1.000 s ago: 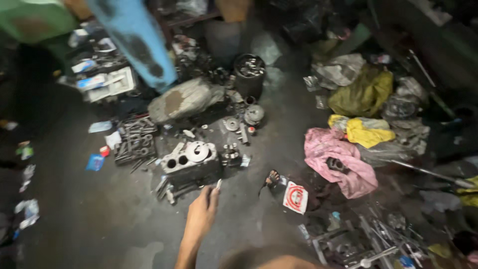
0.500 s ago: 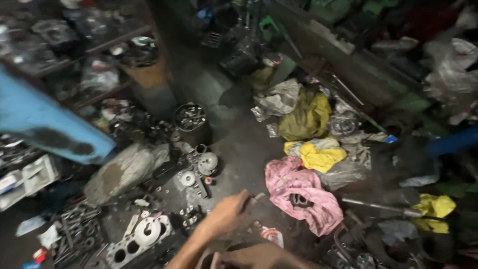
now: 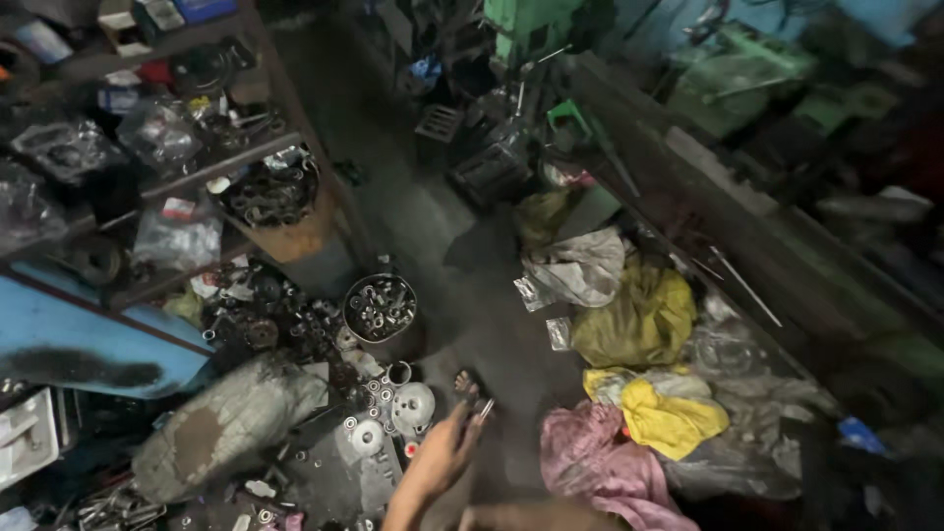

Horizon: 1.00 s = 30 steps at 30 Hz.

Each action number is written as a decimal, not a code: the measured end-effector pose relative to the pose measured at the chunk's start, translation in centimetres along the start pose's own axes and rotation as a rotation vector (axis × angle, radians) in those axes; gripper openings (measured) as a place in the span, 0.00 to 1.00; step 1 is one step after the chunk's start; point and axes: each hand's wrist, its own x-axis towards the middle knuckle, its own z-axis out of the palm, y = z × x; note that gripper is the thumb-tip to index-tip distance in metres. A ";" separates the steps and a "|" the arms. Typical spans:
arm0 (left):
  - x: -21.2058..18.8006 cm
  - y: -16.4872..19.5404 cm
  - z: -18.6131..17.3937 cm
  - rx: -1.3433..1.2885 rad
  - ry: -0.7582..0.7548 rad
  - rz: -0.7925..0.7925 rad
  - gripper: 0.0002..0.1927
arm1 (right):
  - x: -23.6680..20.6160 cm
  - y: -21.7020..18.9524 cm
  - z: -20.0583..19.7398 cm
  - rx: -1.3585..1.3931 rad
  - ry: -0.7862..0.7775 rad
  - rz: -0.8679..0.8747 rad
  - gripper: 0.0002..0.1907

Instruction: The person carries a small metal part to a lathe, seats it in the chuck, and tightens the chuck with a key. They run the lathe and hold a tool against the rotating part, then return to the workbench, place the part into a metal engine housing, and strike a rod held in the housing with a hammer.

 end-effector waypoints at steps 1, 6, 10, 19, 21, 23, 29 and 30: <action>2.7 -0.4 -0.3 0.064 -0.021 -0.054 0.21 | 1.3 -1.0 -2.1 0.004 0.001 0.014 0.17; 19.2 -0.8 -6.9 0.257 -0.018 -0.118 0.19 | 10.2 -10.1 -14.9 -0.141 0.096 0.063 0.18; 30.4 -1.0 -13.7 0.274 0.103 -0.017 0.19 | 16.4 -19.0 -26.5 -0.655 0.464 -0.127 0.12; 49.4 -3.9 -20.4 0.370 -0.106 0.066 0.18 | 23.6 -24.7 -50.7 -0.741 0.779 0.329 0.16; 54.2 -5.5 -20.6 0.386 -0.117 0.029 0.18 | 24.8 -23.0 -56.9 -0.803 0.625 0.408 0.20; 60.0 -7.5 -21.7 0.378 -0.122 0.008 0.18 | 27.7 -20.7 -63.0 -0.857 0.523 0.406 0.24; 79.4 -8.7 -25.8 0.510 -0.137 -0.088 0.17 | 35.3 -23.2 -82.6 -0.678 0.448 0.333 0.24; 82.2 -8.3 -27.0 0.503 -0.146 -0.131 0.18 | 37.0 -25.1 -85.3 -0.695 0.429 0.257 0.23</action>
